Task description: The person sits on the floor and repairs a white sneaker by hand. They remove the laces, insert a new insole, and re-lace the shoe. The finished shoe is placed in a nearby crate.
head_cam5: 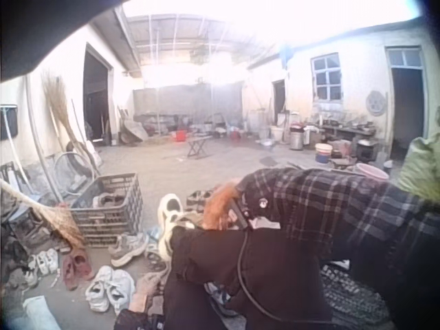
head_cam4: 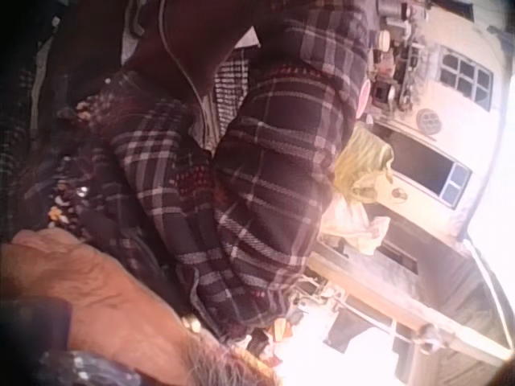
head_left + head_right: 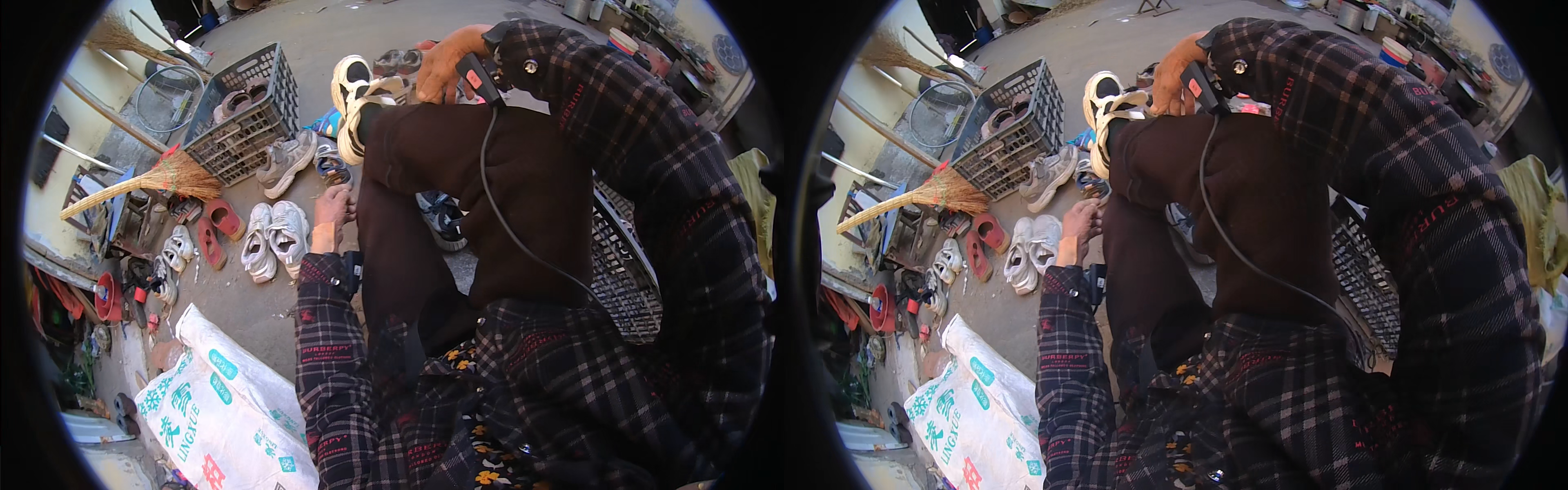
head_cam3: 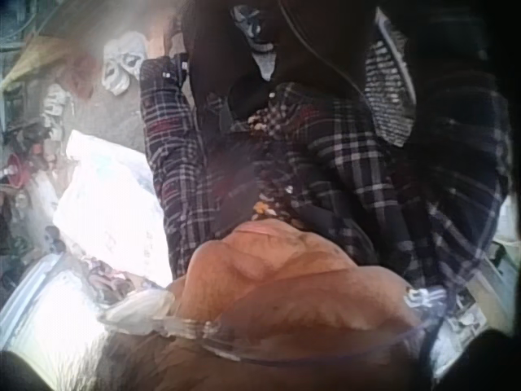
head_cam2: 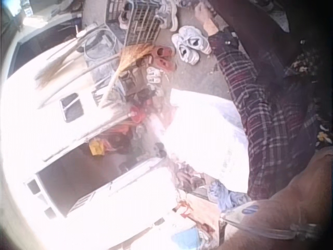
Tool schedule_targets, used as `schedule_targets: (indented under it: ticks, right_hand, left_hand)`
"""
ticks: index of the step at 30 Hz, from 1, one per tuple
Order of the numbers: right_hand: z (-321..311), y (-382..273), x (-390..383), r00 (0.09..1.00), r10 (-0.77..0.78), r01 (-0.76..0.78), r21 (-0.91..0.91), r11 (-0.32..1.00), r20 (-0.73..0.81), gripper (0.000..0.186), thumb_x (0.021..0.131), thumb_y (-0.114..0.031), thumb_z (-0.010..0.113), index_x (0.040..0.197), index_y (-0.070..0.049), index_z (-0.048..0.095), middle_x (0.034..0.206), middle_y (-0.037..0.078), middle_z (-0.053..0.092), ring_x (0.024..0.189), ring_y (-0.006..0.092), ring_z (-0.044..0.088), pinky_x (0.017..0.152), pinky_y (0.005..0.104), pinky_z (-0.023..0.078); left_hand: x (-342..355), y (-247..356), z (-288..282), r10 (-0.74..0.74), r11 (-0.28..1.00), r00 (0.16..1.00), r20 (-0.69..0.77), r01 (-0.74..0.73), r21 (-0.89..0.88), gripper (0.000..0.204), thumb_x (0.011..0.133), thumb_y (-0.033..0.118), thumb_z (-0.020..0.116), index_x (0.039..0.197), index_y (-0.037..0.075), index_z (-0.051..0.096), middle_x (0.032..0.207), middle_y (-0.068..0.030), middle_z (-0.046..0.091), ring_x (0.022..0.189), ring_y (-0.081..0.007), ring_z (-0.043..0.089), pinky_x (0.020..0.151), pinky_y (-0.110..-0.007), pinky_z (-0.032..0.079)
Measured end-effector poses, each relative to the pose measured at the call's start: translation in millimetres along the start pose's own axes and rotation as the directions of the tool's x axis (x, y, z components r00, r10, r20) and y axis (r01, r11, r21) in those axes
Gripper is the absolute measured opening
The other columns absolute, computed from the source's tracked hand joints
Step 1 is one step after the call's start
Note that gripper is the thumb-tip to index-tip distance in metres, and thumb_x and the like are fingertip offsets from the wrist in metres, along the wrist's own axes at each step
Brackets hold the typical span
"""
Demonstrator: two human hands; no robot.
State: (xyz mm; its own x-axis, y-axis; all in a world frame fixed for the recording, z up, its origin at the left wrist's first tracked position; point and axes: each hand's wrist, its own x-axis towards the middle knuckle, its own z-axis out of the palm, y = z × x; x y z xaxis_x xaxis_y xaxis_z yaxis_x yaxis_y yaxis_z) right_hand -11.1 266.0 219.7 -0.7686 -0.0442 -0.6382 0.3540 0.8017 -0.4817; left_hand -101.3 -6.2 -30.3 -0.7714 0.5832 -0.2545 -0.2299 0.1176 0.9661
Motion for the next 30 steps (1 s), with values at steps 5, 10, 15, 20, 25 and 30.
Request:
schedule_targets:
  ticks: [5, 10, 15, 20, 25, 30]
  right_hand:
    - [23, 58, -70, 0.996, -0.065, 0.08, 0.295, 0.952, -0.06, 0.059, 0.08, -0.047, 0.059, 0.126, -0.012, 0.049, 0.134, 0.014, 0.038, 0.116, 0.029, 0.045, 0.09, 0.0371, 0.044]
    - [54, 101, -134, 0.985, -0.167, 0.166, 0.519, 0.838, -0.046, 0.051, 0.09, -0.034, 0.051, 0.131, -0.005, 0.041, 0.136, 0.013, 0.037, 0.124, 0.0242, 0.037, 0.105, 0.0368, 0.029]
    - [79, 143, -172, 0.996, -0.032, 0.086, 0.713, 0.696, -0.089, 0.052, 0.091, -0.033, 0.049, 0.132, -0.002, 0.038, 0.135, 0.015, 0.039, 0.124, 0.0245, 0.037, 0.106, 0.0369, 0.027]
    - [98, 178, -168, 0.993, 0.015, 0.091, 0.821, 0.563, -0.12, 0.049, 0.093, -0.029, 0.046, 0.129, 0.002, 0.039, 0.132, 0.015, 0.043, 0.122, 0.0225, 0.04, 0.105, 0.0351, 0.028]
    - [78, 208, -147, 0.999, -0.052, 0.029, 0.818, 0.575, 0.001, 0.049, 0.091, -0.03, 0.049, 0.125, 0.004, 0.043, 0.13, 0.017, 0.044, 0.121, 0.0253, 0.042, 0.104, 0.039, 0.031]
    - [33, 240, -105, 0.973, 0.068, -0.217, 0.77, 0.6, 0.221, 0.045, 0.091, -0.027, 0.05, 0.123, 0.004, 0.044, 0.116, 0.018, 0.054, 0.098, 0.0297, 0.059, 0.08, 0.0396, 0.052]
  left_hand:
    - [-14, 2, -13, 0.353, 0.81, 0.934, -0.048, -0.28, 0.516, 0.025, 0.077, 0.014, 0.053, 0.095, -0.002, 0.061, 0.08, -0.0117, 0.063, 0.07, -0.0211, 0.062, 0.067, -0.031, 0.049]
    - [-41, 2, -1, 0.537, 0.479, 0.843, 0.025, -0.329, 0.814, 0.031, 0.077, 0.017, 0.057, 0.103, 0.001, 0.057, 0.103, -0.0178, 0.056, 0.098, -0.0344, 0.053, 0.088, -0.04, 0.04]
    - [-56, 6, 5, 0.556, 0.402, 0.828, 0.073, -0.345, 0.848, 0.033, 0.08, 0.012, 0.052, 0.111, 0.002, 0.051, 0.112, -0.019, 0.051, 0.104, -0.0376, 0.046, 0.092, -0.043, 0.035]
    - [-57, 9, 6, 0.538, 0.35, 0.835, 0.117, -0.348, 0.87, 0.034, 0.081, 0.01, 0.049, 0.114, 0.002, 0.049, 0.114, -0.0188, 0.049, 0.107, -0.0374, 0.045, 0.092, -0.043, 0.035]
    - [-63, 16, 9, 0.53, 0.292, 0.839, 0.122, -0.316, 0.903, 0.036, 0.081, 0.007, 0.046, 0.116, 0.0, 0.046, 0.116, -0.0206, 0.047, 0.11, -0.0373, 0.043, 0.095, -0.043, 0.033]
    - [-66, 28, 8, 0.484, 0.342, 0.871, 0.088, -0.281, 0.897, 0.04, 0.08, 0.003, 0.042, 0.12, -0.001, 0.043, 0.119, -0.0224, 0.043, 0.115, -0.0374, 0.039, 0.099, -0.043, 0.029]
